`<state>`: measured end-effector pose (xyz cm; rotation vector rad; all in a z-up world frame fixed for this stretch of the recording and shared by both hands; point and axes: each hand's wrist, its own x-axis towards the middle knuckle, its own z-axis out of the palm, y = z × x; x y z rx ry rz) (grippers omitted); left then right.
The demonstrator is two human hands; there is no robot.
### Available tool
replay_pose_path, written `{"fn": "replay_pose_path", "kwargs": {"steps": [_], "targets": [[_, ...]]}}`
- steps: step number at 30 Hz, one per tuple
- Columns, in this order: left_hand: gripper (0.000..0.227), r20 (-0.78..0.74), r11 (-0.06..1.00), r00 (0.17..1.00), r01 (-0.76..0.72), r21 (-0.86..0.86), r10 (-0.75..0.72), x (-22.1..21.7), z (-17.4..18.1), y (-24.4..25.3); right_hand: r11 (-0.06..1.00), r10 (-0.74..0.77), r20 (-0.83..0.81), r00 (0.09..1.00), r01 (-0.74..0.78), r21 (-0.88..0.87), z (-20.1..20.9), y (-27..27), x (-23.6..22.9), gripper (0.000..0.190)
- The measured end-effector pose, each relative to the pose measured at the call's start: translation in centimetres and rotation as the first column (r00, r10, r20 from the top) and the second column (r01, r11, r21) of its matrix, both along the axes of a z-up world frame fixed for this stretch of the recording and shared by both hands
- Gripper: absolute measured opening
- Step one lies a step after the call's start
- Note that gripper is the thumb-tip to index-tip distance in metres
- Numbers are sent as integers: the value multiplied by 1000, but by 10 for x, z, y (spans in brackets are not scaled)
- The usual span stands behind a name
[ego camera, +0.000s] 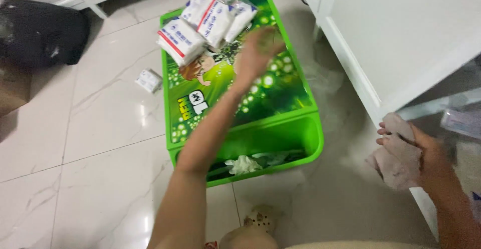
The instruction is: The person wipes individual white medical packages with a cloth and places them into a white cabinet. They repeatedly pick packages from a green bin, wipe them, and store them on the cabinet shelf.
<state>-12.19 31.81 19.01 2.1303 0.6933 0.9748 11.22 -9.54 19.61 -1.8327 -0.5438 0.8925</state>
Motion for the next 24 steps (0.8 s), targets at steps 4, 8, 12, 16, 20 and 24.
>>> {"fn": "replay_pose_path", "kwargs": {"steps": [4,8,12,16,20,24], "targets": [[82,-123,658,651,-709,255,749,-86,-18,159,965,244,333,911,-263,10,19,23,-22,43],[114,-360,425,373,-902,74,855,-152,18,183,955,278,335,900,-297,6,-8,24,-9,48],[120,-459,446,485,-873,-198,745,-162,37,163,960,269,325,907,-278,-19,-24,14,2,47],[107,-510,684,699,-681,-261,501,-162,19,159,948,307,443,842,-312,-63,-21,8,2,54],[106,-183,878,977,-178,-444,105,-160,-2,127,983,177,258,950,-183,0,-9,16,-1,51],[100,-327,955,901,-240,173,286,-152,-3,68,981,188,239,953,-195,5,-9,14,-1,45]]}}
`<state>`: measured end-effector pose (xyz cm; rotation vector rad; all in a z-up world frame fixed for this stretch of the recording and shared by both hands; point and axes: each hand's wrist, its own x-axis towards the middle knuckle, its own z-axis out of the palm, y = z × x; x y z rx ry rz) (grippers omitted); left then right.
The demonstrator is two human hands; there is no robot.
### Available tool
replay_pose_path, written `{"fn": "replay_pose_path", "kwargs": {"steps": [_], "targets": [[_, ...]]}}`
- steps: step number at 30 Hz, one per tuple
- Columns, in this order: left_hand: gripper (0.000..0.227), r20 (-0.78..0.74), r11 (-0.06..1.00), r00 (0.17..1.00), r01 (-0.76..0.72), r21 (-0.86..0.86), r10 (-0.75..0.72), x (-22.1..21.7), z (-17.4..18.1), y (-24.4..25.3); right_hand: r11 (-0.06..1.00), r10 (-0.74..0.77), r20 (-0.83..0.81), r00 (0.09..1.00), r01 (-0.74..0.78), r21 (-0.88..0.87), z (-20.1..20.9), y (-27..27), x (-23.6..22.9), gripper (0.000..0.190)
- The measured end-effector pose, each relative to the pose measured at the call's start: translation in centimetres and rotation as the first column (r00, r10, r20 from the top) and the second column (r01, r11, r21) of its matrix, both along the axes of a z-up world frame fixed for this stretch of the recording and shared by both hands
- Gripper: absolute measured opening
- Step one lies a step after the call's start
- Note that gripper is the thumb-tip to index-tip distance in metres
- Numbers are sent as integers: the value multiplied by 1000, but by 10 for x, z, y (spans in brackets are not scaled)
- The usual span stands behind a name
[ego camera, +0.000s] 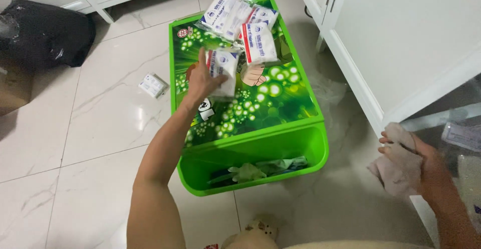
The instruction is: The person wipes individual white medical packages with a cloth and places them into a white cabinet. They repeatedly pick packages from a green bin, wipe them, and store them on the cabinet shelf.
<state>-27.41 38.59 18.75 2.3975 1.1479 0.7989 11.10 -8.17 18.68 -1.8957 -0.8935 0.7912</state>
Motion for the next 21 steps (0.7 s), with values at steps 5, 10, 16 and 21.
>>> {"fn": "replay_pose_path", "kwargs": {"steps": [5,10,16,21], "targets": [[96,-137,973,976,-141,184,167,9,15,-59,997,-69,-20,997,68,-37,42,16,-31,49],[95,-162,933,967,-132,335,195,26,22,-85,935,-107,-370,923,220,279,16,7,-7,47],[46,-143,981,990,-35,-189,8,71,79,-151,865,-198,-574,795,417,279,24,-6,7,43],[47,480,729,851,465,-502,-213,147,52,-211,836,-84,-642,762,404,370,7,-15,15,42]]}}
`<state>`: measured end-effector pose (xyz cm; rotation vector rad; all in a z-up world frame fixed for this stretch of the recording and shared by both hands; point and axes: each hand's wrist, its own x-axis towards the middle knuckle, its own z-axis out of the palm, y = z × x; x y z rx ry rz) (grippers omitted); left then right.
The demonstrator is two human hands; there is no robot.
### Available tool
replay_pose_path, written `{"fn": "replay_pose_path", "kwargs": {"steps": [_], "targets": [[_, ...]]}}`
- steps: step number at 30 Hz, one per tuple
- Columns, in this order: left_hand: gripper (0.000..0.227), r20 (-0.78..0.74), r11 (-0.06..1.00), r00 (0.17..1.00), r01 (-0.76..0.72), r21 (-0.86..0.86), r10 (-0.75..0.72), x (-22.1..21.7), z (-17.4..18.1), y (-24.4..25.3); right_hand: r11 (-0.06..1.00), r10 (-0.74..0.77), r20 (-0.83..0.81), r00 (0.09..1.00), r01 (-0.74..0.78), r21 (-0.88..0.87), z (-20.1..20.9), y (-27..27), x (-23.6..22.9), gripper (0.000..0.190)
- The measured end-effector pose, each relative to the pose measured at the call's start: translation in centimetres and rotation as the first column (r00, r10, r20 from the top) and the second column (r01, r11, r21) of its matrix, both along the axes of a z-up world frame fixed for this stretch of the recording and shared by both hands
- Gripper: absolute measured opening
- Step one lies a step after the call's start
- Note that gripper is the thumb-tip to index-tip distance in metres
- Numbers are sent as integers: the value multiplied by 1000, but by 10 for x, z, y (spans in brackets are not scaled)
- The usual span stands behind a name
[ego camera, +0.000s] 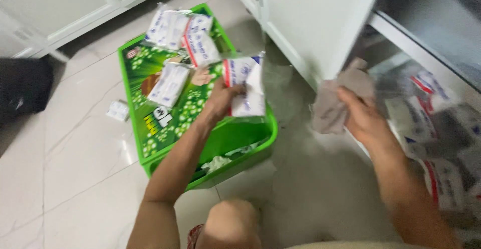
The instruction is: The person wipes individual white medical packages with a cloth and places them into a white cabinet. They repeatedly pick packages from a green bin, wipe them, and store them on the cabinet shelf.
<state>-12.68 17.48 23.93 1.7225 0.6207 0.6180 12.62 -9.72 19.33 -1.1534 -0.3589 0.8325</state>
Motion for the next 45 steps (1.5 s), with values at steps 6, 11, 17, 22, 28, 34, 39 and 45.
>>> {"fn": "replay_pose_path", "kwargs": {"steps": [6,11,17,22,28,34,39,45], "targets": [[34,296,786,947,279,-552,-128,91,-147,-40,993,27,209,978,-50,105,12,7,-32,51],[50,298,577,937,347,-740,-182,105,-50,-110,970,-142,954,265,230,81,15,10,-78,59],[81,514,286,841,542,-791,-170,131,-46,-127,952,-77,997,8,296,71,4,6,-93,58],[79,318,475,892,443,-760,-323,138,-60,-158,901,-148,988,46,417,115,-5,15,-44,57],[64,-10,744,874,407,-530,-486,134,-60,-176,935,-264,615,743,355,-27,-12,27,1,60],[55,160,829,949,316,-461,-272,168,-73,-169,929,-293,377,879,355,-105,-14,21,-17,62],[56,283,675,951,291,-678,-125,199,-54,-158,942,-235,558,796,329,-74,-28,-5,-56,62],[56,963,130,268,956,-262,-23,207,-156,-167,947,-211,885,416,312,79,-33,-18,-58,49]]}}
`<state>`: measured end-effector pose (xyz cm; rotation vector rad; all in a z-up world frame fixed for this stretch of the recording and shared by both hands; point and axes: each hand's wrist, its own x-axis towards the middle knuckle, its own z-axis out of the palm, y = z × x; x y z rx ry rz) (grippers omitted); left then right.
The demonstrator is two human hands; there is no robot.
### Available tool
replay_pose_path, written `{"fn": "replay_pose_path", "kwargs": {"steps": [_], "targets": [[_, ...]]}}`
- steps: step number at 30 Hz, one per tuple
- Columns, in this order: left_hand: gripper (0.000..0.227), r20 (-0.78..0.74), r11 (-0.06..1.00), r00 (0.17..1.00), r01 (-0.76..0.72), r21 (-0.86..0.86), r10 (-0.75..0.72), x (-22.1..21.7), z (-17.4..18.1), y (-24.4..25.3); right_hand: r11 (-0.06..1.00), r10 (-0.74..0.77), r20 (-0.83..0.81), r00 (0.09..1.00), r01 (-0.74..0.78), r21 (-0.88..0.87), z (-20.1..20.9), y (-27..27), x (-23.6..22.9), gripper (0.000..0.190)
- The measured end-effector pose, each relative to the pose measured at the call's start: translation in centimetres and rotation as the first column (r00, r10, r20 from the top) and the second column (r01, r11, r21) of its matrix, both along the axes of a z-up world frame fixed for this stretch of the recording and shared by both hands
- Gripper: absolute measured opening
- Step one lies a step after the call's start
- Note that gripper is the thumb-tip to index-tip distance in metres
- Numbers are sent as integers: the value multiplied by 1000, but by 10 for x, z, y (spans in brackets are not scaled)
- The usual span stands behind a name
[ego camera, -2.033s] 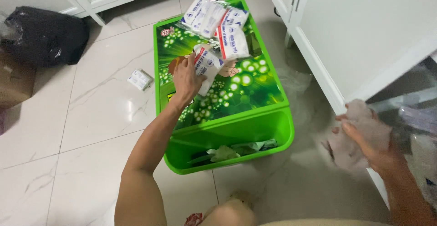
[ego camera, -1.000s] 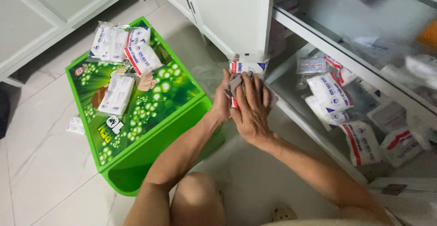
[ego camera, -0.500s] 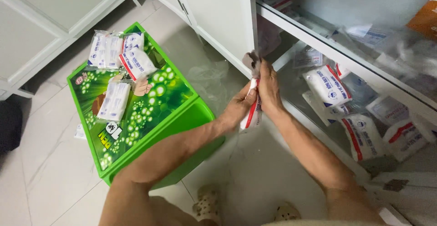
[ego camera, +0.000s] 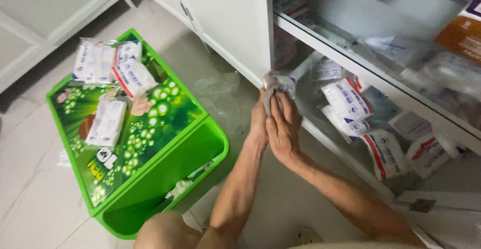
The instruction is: The person wipes individual white medical packages with a cloth and places them into a white cabinet. They repeatedly pick packages from a green bin, wipe them, and store them on the cabinet shelf.
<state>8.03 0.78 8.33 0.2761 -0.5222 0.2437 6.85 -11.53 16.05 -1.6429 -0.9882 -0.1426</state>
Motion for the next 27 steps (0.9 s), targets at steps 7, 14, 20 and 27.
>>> {"fn": "replay_pose_path", "kwargs": {"steps": [7,14,20,27], "targets": [[48,-632,809,599,-46,586,492,-36,-7,-67,921,-270,165,949,304,-242,-18,0,75,39],[51,-671,886,674,55,461,308,-52,-71,-39,990,53,-925,375,100,97,19,-42,94,42],[51,-709,970,665,-105,221,234,-49,-4,-52,984,62,-268,961,-15,176,-40,-32,65,23],[56,-666,946,706,-16,323,240,-58,-19,-63,987,-160,220,962,155,39,6,-32,53,12]]}}
